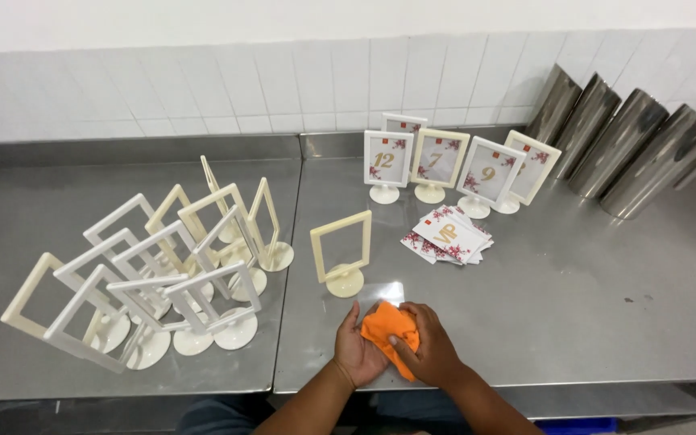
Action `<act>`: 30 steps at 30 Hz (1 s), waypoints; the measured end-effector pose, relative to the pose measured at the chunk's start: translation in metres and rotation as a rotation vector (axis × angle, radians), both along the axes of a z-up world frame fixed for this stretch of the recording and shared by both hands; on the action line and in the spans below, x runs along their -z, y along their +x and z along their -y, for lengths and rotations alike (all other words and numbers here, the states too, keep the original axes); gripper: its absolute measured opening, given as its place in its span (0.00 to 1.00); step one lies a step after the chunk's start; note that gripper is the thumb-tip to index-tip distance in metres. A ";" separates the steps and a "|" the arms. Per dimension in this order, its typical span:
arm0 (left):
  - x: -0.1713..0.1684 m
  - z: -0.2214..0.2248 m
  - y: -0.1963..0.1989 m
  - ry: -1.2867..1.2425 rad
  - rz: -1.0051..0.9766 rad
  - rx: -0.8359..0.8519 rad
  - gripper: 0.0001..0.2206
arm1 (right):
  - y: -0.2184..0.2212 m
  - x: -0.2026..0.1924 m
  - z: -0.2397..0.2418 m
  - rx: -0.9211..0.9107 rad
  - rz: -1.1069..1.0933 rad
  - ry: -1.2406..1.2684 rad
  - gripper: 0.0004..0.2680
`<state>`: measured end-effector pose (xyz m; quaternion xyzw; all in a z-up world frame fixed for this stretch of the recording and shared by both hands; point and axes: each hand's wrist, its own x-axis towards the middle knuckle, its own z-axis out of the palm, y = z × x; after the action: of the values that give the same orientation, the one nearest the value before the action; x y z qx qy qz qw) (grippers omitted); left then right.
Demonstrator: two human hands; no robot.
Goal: Assembling table signs by wiping plastic frames with a cloth and inserting printed cards into them.
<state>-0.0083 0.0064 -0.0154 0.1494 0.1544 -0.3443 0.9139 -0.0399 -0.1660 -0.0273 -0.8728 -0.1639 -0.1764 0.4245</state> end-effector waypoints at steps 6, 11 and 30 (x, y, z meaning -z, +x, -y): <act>0.001 0.000 0.001 -0.017 -0.010 0.004 0.23 | 0.000 -0.002 -0.001 0.005 -0.060 0.013 0.22; 0.004 -0.002 0.003 -0.042 0.011 0.030 0.23 | 0.006 0.013 0.003 0.038 -0.071 -0.015 0.20; -0.046 -0.007 -0.003 -0.108 -0.129 0.015 0.25 | -0.005 0.001 -0.022 -0.159 -0.073 -0.283 0.21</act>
<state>-0.0112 0.0134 0.0302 0.0785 0.1932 -0.3680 0.9062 -0.0450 -0.1437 -0.0288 -0.9139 -0.2403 -0.0857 0.3157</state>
